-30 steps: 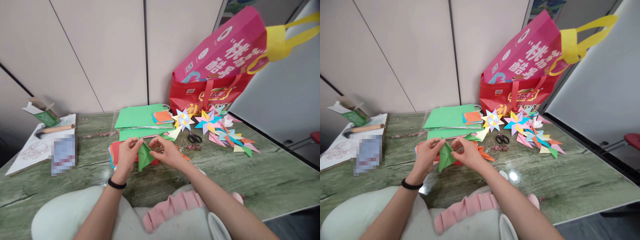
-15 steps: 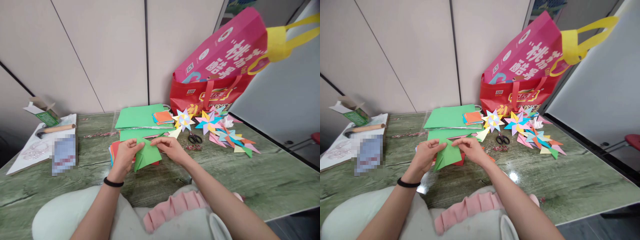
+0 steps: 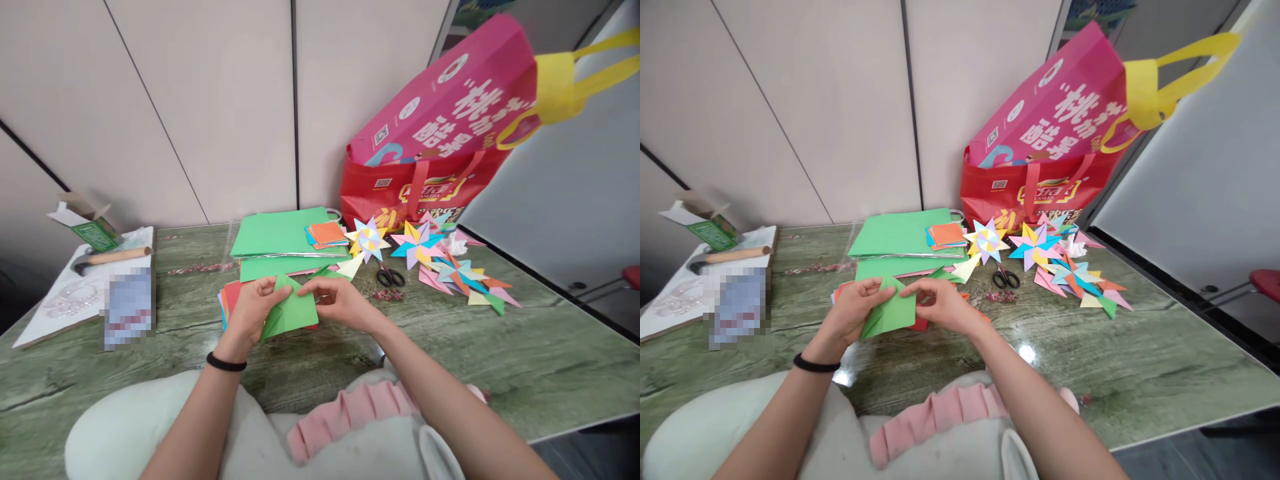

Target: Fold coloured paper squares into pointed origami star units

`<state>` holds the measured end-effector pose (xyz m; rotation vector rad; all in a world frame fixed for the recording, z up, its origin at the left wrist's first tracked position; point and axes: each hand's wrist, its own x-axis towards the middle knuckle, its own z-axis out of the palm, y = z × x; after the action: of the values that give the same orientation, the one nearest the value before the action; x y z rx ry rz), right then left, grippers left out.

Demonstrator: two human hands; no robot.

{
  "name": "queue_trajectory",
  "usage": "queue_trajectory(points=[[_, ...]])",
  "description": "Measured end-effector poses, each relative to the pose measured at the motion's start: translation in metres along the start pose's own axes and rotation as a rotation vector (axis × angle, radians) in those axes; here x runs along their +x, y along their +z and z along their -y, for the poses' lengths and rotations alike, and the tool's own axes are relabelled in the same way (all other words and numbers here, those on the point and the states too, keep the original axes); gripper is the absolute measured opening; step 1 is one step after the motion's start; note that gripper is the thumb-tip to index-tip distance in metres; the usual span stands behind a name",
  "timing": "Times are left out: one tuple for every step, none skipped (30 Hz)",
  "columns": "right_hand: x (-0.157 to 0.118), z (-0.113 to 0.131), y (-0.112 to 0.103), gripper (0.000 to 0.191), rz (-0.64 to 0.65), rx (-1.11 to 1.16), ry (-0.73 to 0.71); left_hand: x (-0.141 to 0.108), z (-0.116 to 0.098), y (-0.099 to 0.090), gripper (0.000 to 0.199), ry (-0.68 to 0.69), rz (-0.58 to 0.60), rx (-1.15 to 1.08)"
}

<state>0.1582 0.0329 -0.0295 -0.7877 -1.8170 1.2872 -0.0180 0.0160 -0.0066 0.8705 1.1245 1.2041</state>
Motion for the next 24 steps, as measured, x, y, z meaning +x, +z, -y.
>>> queue_trajectory(points=[[0.0003,-0.0005,0.0,0.029,-0.009,0.006,0.0,-0.0001,0.0,0.0002,0.034,-0.013,0.004,-0.015],[0.0006,-0.0008,0.0001,0.028,-0.018,0.012,-0.002,-0.0003,-0.0001,0.0005,0.036,-0.03,0.004,-0.027],[0.0009,-0.001,0.0002,0.028,-0.023,0.016,-0.007,-0.0006,-0.0002,0.0007,0.037,-0.047,0.002,-0.034],[0.0011,-0.0011,0.0003,0.027,-0.025,0.016,-0.015,-0.001,-0.0004,0.001,0.039,-0.062,-0.001,-0.035],[0.0012,-0.001,0.0004,0.026,-0.024,0.012,-0.026,-0.0015,-0.0006,0.0012,0.04,-0.072,-0.005,-0.033],[0.0012,-0.0007,0.0006,0.025,-0.022,0.005,-0.036,-0.002,-0.001,0.0014,0.04,-0.075,-0.012,-0.029],[0.0012,-0.0005,0.0008,0.024,-0.021,-0.004,-0.046,-0.0025,-0.0014,0.0016,0.041,-0.073,-0.016,-0.023],[0.0012,-0.0004,0.001,0.024,-0.023,-0.015,-0.056,-0.003,-0.0019,0.0019,0.041,-0.072,-0.015,-0.015],[0.0012,-0.0005,0.0012,0.023,-0.028,-0.025,-0.066,-0.0035,-0.0026,0.0023,0.042,-0.074,-0.008,-0.004],[0.0012,-0.0007,0.0014,0.022,-0.035,-0.032,-0.075,-0.004,-0.0033,0.0027,0.043,-0.08,0.004,0.009],[0.0013,-0.0011,0.0014,0.022,-0.043,-0.039,-0.082,-0.0045,-0.004,0.0032,0.044,-0.087,0.021,0.026],[0.0013,-0.0017,0.0015,0.021,-0.052,-0.044,-0.087,-0.005,-0.0047,0.0037,0.046,-0.095,0.04,0.043],[0.0014,-0.0023,0.0014,0.02,-0.059,-0.05,-0.091,-0.0054,-0.0052,0.0043,0.047,-0.099,0.054,0.057],[0.0016,-0.0028,0.0014,0.02,-0.064,-0.055,-0.092,-0.0057,-0.0055,0.0048,0.049,-0.096,0.058,0.066],[0.0017,-0.0032,0.0013,0.019,-0.068,-0.061,-0.092,-0.0058,-0.0055,0.0052,0.049,-0.087,0.052,0.068],[0.0018,-0.0033,0.0012,0.019,-0.068,-0.067,-0.09,-0.0058,-0.0052,0.0055,0.05,-0.075,0.038,0.063],[0.0019,-0.0032,0.0011,0.019,-0.066,-0.07,-0.088,-0.0056,-0.0046,0.0056,0.051,-0.062,0.02,0.056],[0.0019,-0.0029,0.001,0.018,-0.063,-0.071,-0.086,-0.0052,-0.0037,0.0056,0.051,-0.047,-0.002,0.052],[0.0019,-0.0023,0.001,0.018,-0.061,-0.07,-0.085,-0.0048,-0.0026,0.0054,0.052,-0.03,-0.019,0.056],[0.002,-0.0015,0.001,0.016,-0.062,-0.068,-0.086,-0.0044,-0.0014,0.0051,0.053,-0.011,-0.029,0.069],[0.002,-0.0006,0.0012,0.014,-0.065,-0.065,-0.09,-0.004,-0.0003,0.0049,0.053,0.007,-0.03,0.087],[0.0021,0.0004,0.0015,0.011,-0.071,-0.062,-0.094,-0.0038,0.0006,0.0048,0.052,0.024,-0.017,0.108],[0.0023,0.0013,0.002,0.007,-0.079,-0.062,-0.094,-0.0037,0.0014,0.0049,0.051,0.038,0.006,0.126],[0.0025,0.002,0.0026,0.006,-0.088,-0.061,-0.086,-0.0039,0.0019,0.0053,0.05,0.047,0.038,0.141]])
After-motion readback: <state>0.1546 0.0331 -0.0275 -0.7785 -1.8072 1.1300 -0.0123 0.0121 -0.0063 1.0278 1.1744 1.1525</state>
